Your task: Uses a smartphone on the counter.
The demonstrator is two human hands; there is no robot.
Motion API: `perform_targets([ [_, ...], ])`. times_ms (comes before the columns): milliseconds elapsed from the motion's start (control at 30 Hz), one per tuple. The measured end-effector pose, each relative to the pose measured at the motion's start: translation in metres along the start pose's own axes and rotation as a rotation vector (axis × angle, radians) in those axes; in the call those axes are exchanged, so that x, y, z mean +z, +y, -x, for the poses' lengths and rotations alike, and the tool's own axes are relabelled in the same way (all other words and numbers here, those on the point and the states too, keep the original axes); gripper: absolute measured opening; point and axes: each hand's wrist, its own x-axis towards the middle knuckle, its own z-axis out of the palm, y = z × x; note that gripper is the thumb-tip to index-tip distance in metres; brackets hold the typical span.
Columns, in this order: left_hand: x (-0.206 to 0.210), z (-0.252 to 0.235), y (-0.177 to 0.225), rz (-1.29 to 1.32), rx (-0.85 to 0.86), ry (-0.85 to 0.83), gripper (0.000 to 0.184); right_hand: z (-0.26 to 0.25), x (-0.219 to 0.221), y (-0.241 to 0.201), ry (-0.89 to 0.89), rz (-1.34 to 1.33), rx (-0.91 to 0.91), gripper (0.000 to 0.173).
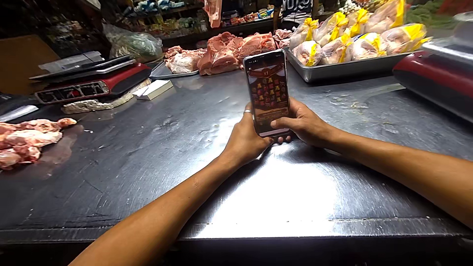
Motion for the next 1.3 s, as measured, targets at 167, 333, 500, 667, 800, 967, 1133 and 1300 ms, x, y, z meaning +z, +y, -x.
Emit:
perform_targets([
  [167, 0.0001, 0.0001, 0.0016, 0.013, -0.018, -0.004, 0.097, -0.0004, -0.0004, 0.0024, -0.006, 0.006, -0.018, 0.037],
  [333, -0.0003, 0.0000, 0.0011, -0.001, -0.002, 0.001, 0.096, -0.0012, -0.0003, 0.0021, -0.010, -0.011, -0.025, 0.034],
  [500, -0.0003, -0.0012, 0.0001, 0.000, 0.003, -0.005, 0.096, -0.0011, -0.0005, 0.0019, -0.011, -0.031, -0.019, 0.035],
  [667, -0.0004, -0.0005, 0.0031, -0.001, -0.025, -0.005, 0.097, -0.0012, -0.0010, 0.0028, -0.009, -0.023, -0.018, 0.035],
  [800, -0.0007, 0.0004, 0.0026, -0.001, -0.025, -0.010, 0.096, -0.0005, -0.0013, 0.0034, -0.019, -0.005, -0.032, 0.036],
  [967, -0.0010, -0.0042, 0.0035, 0.012, -0.039, -0.023, 0.100, -0.0004, -0.0013, 0.0029, -0.022, -0.004, -0.036, 0.036],
  [1133, -0.0011, -0.0038, 0.0026, 0.009, -0.027, -0.023, 0.098, -0.0001, -0.0009, 0.0027, -0.022, -0.003, -0.040, 0.038],
  [1300, -0.0006, -0.0037, 0.0020, 0.015, -0.024, -0.014, 0.100, -0.0001, -0.0011, 0.0038, -0.023, -0.011, -0.047, 0.037],
])
